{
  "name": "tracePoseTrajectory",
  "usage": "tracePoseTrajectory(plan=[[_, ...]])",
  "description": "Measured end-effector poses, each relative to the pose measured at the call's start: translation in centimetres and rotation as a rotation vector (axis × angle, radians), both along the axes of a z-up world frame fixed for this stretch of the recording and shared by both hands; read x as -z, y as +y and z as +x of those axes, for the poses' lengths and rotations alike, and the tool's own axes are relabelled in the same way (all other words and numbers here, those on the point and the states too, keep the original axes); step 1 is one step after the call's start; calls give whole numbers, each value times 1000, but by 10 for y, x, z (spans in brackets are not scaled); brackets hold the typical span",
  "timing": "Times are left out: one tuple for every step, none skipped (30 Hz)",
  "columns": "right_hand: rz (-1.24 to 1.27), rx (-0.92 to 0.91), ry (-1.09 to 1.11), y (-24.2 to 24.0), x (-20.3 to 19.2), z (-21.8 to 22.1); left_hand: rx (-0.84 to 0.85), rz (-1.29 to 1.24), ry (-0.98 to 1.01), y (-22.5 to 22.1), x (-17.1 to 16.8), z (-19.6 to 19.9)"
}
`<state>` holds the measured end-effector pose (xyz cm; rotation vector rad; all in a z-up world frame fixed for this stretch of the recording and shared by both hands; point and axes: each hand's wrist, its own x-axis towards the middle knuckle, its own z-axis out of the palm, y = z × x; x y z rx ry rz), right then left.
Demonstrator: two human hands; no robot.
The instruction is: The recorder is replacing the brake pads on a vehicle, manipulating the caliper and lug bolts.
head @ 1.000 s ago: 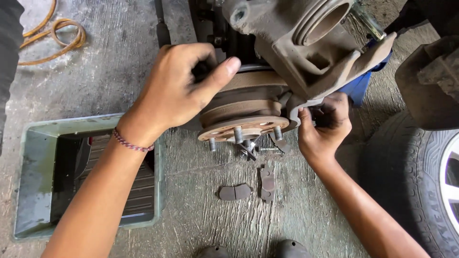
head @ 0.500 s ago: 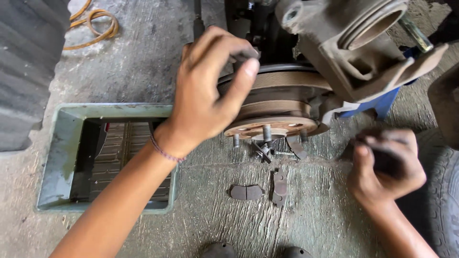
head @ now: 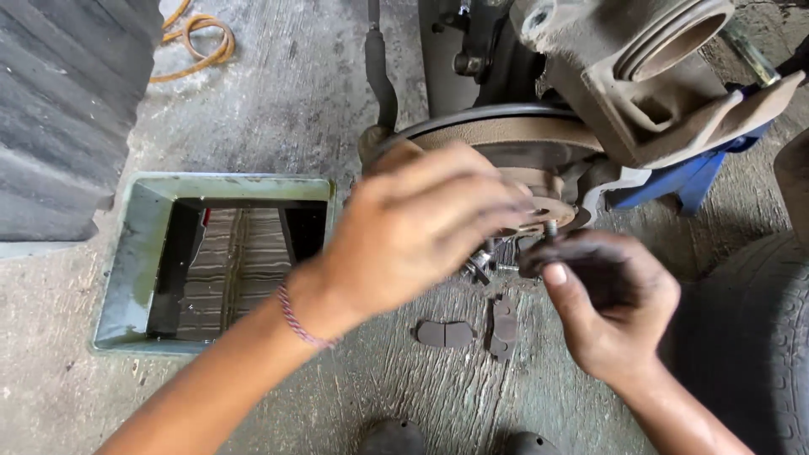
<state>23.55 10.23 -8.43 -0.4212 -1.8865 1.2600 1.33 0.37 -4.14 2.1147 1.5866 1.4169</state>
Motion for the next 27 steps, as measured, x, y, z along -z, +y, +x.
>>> tracePoseTrajectory(plan=[[1, 2, 5, 1, 9, 2, 2, 1, 5, -2, -7, -11], [-115, -41, -37, 2, 18, 5, -102, 101, 151, -4, -15, -22], [-228, -86, -78, 3, 26, 7, -207, 204, 298, -5, -22, -33], [-224, -84, -73, 4, 36, 5, -205, 209, 302, -6, -24, -38], [-316, -113, -178, 6, 46, 4, -261, 172, 344, -7, -24, -42], [-408, -142, -283, 8, 56, 3, -318, 136, 386, -9, -24, -46], [-407, -141, -284, 6, 54, -1, -317, 137, 386, -7, -23, -47], [-520, -174, -322, 5, 53, -5, -349, 141, 430, -6, -21, -49], [-637, -205, -363, 2, 52, -8, -379, 140, 471, -5, -18, -49], [-641, -204, -367, 3, 45, -16, -378, 136, 467, -3, -17, -49], [-740, -235, -320, 1, 39, -23, -390, 132, 472, -1, -16, -48], [-839, -264, -271, 0, 32, -29, -401, 127, 477, 0, -15, -46], [-845, -262, -269, -2, 29, -31, -396, 123, 478, 1, -14, -44], [-912, -296, -226, -4, 26, -32, -433, 84, 479, 1, -13, -41], [-970, -332, -177, -2, 22, -35, -471, 55, 484, 5, -14, -41], [-967, -330, -169, -4, 17, -38, -467, 60, 489, 8, -18, -36], [-1010, -357, -161, -5, 13, -41, -519, 65, 470, 12, -21, -31], [-1052, -385, -153, -6, 9, -43, -571, 70, 451, 15, -23, -27], [-1056, -383, -157, -8, 8, -46, -570, 67, 447, 21, -23, -23], [-1110, -373, -125, -11, 7, -48, -569, 90, 459, 27, -22, -20], [-1166, -366, -93, -15, 7, -51, -567, 111, 472, 31, -22, -16], [-1172, -366, -97, -17, 2, -52, -568, 105, 470, 32, -20, -16], [-1235, -336, -69, -19, -3, -54, -579, 109, 506, 33, -19, -18], [-1298, -306, -41, -21, -9, -57, -589, 113, 542, 34, -19, -19], [-1306, -316, -48, -25, -9, -57, -600, 102, 544, 25, -12, -27], [-1334, -310, -37, -29, -10, -58, -609, 95, 560, 15, -5, -34], [-1347, -301, -16, -28, -11, -59, -614, 105, 577, 11, 1, -43]])
